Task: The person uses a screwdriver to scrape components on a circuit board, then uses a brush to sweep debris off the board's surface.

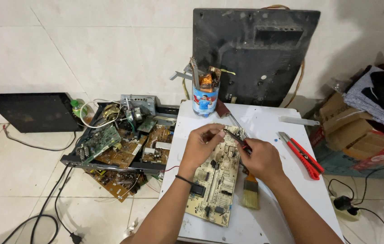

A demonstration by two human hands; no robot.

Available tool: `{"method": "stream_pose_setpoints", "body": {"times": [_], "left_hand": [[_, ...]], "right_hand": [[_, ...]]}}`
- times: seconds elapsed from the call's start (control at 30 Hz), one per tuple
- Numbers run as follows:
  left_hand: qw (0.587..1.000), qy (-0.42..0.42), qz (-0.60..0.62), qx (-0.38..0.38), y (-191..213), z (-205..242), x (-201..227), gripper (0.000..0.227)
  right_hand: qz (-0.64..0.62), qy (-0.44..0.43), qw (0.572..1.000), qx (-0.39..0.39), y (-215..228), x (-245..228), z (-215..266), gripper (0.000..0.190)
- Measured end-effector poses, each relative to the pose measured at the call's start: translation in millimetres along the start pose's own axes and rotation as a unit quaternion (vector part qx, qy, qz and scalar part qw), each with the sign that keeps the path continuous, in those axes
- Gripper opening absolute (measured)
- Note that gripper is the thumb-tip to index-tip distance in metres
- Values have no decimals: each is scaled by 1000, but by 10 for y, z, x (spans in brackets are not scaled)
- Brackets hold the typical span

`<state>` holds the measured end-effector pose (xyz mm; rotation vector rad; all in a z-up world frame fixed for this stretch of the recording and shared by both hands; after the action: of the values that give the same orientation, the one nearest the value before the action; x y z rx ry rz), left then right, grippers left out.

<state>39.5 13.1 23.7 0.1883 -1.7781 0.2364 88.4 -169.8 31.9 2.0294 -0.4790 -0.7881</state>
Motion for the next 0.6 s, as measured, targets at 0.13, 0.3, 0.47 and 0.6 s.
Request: {"method": "stream_pose_setpoints", "body": {"times": [0.13,0.3,0.47,0.6], "left_hand": [[999,-5,-38,-14,-55,25,70,14],[998,-40,-50,-12,-59,52,145,13],[996,-70,-53,-6,-46,59,206,13],[993,-93,-75,-8,-61,97,286,14]], "right_hand": [[-16,2,1000,6,30,-22,-12,40],[-84,-13,996,-4,34,-66,-8,43],[-12,32,999,34,12,-14,-14,36],[60,56,994,67,70,-51,16,28]]}}
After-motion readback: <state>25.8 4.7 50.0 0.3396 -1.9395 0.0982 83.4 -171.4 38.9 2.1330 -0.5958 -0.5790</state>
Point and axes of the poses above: each hand's wrist, its own z-axis away from the middle knuckle, its own y-axis out of the back of the hand, x = y × z, the point moved 5 cm from there along -z, towards the middle knuckle, and after that the axes turned 11 degrees about y, right-handed, at the moved point
